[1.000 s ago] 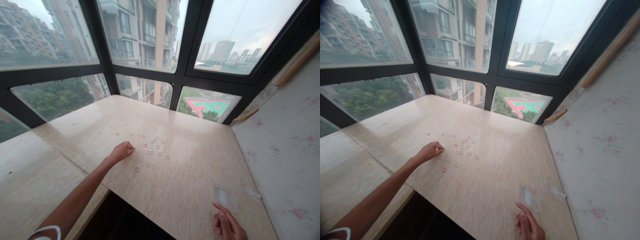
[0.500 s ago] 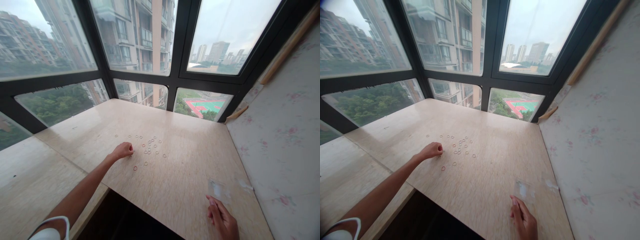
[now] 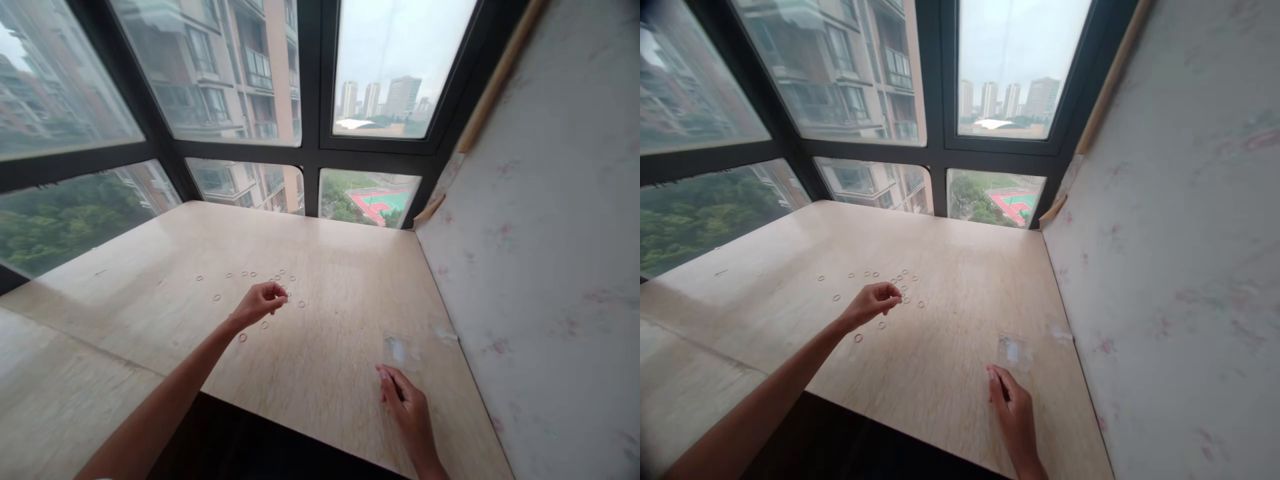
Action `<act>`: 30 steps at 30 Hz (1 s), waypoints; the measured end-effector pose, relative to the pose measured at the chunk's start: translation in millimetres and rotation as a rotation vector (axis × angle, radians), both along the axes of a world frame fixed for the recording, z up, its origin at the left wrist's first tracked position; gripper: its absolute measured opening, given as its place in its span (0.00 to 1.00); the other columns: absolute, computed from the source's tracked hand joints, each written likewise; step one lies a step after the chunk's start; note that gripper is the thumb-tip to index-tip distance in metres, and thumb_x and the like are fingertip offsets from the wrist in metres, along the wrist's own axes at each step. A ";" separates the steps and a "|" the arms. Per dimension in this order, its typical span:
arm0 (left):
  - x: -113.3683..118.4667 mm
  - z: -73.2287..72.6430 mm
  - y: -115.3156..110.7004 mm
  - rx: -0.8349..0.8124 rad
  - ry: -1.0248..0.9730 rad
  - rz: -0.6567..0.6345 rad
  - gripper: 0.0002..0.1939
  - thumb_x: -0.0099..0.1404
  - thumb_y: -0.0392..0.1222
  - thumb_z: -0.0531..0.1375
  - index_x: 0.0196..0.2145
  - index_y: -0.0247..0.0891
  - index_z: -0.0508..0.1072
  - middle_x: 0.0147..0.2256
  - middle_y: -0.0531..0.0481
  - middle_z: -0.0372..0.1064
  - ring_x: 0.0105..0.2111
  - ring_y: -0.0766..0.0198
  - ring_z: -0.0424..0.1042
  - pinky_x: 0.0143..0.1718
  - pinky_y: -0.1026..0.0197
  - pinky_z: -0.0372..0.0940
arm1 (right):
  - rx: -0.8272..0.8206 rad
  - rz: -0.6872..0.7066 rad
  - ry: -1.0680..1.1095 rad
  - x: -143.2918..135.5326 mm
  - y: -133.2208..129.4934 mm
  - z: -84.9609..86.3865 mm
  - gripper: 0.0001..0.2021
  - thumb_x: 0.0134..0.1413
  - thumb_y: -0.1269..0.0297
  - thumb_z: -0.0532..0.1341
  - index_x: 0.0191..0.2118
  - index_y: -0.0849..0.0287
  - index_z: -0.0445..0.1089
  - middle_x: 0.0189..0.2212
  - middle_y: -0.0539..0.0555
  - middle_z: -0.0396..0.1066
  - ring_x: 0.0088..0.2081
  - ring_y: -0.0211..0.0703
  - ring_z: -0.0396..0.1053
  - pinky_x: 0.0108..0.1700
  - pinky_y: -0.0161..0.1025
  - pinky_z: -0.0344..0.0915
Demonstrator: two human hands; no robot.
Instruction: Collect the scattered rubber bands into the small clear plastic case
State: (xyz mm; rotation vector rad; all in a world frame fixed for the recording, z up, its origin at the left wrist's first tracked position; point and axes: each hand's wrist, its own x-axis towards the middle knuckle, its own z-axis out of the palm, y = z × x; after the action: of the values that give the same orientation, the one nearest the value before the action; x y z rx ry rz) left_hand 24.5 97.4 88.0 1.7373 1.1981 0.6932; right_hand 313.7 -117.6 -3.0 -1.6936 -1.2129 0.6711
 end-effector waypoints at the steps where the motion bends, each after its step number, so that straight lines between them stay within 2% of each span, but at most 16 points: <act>1: 16.2 0.0 -4.9 -0.005 -0.042 -0.026 0.10 0.54 0.44 0.63 0.30 0.35 0.71 0.25 0.54 0.68 0.20 0.73 0.64 0.19 0.70 0.59 | 0.002 0.007 0.004 -0.5 -0.2 0.9 0.21 0.59 0.50 0.54 0.42 0.62 0.74 0.20 0.50 0.68 0.22 0.40 0.68 0.27 0.34 0.66; 4: 67.3 -2.3 -22.4 -0.023 -0.126 -0.127 0.11 0.55 0.45 0.63 0.33 0.35 0.71 0.27 0.53 0.70 0.21 0.73 0.63 0.19 0.70 0.59 | 0.010 0.018 0.031 -1.2 -0.2 3.1 0.20 0.61 0.51 0.53 0.43 0.62 0.74 0.21 0.51 0.69 0.23 0.40 0.68 0.28 0.34 0.66; 9: 142.6 -10.4 -51.4 0.070 -0.013 -0.321 0.09 0.59 0.43 0.60 0.33 0.35 0.76 0.22 0.54 0.68 0.19 0.73 0.60 0.19 0.70 0.54 | 0.026 0.022 0.084 -2.8 -0.2 6.2 0.18 0.62 0.54 0.52 0.44 0.61 0.73 0.22 0.50 0.70 0.23 0.39 0.68 0.28 0.34 0.65; 12: 171.8 -17.2 -60.0 0.141 0.041 -0.423 0.08 0.60 0.40 0.59 0.33 0.36 0.77 0.26 0.51 0.73 0.21 0.71 0.63 0.22 0.69 0.56 | 0.030 0.030 0.101 -3.7 -0.9 7.8 0.18 0.62 0.55 0.52 0.44 0.61 0.73 0.21 0.50 0.69 0.23 0.39 0.67 0.26 0.34 0.63; 15: 190.2 -23.2 -62.7 0.197 0.067 -0.460 0.08 0.60 0.37 0.58 0.33 0.37 0.78 0.31 0.50 0.76 0.24 0.70 0.66 0.26 0.67 0.60 | 0.039 0.035 0.094 -3.5 -1.0 8.8 0.18 0.62 0.55 0.52 0.43 0.61 0.74 0.20 0.50 0.68 0.22 0.39 0.66 0.26 0.34 0.62; 20: 205.4 -27.6 -62.9 0.248 0.133 -0.491 0.09 0.60 0.36 0.58 0.35 0.38 0.78 0.35 0.49 0.77 0.27 0.67 0.69 0.30 0.65 0.63 | 0.046 0.047 0.071 -2.0 0.0 10.1 0.16 0.62 0.57 0.52 0.42 0.60 0.75 0.21 0.51 0.70 0.23 0.40 0.68 0.27 0.34 0.63; 23: 203.4 -27.7 -60.1 0.281 0.152 -0.431 0.10 0.60 0.38 0.58 0.37 0.37 0.77 0.36 0.47 0.76 0.28 0.66 0.70 0.32 0.64 0.64 | 0.056 0.049 0.069 -1.5 -0.5 10.1 0.16 0.62 0.58 0.53 0.41 0.60 0.75 0.22 0.51 0.71 0.24 0.40 0.69 0.27 0.34 0.64; 26: 188.7 -30.0 -54.7 0.270 0.150 -0.334 0.10 0.62 0.42 0.57 0.37 0.37 0.77 0.36 0.47 0.76 0.28 0.65 0.70 0.32 0.63 0.64 | 0.060 0.051 0.060 -1.4 -1.9 10.3 0.16 0.62 0.58 0.53 0.42 0.60 0.75 0.22 0.51 0.71 0.24 0.40 0.69 0.28 0.34 0.64; 30: 149.5 -43.0 -48.5 0.221 0.175 -0.232 0.11 0.62 0.43 0.56 0.36 0.38 0.76 0.35 0.47 0.76 0.28 0.65 0.71 0.31 0.63 0.65 | 0.069 0.054 0.050 -1.7 -3.6 10.7 0.17 0.62 0.57 0.52 0.43 0.60 0.74 0.22 0.51 0.70 0.24 0.40 0.69 0.28 0.33 0.65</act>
State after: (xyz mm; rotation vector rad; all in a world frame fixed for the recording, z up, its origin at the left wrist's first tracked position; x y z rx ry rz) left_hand 174.0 48.9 45.0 2.1195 1.0421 0.5590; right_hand 312.0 -121.2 7.7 -1.5830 -1.2364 0.6930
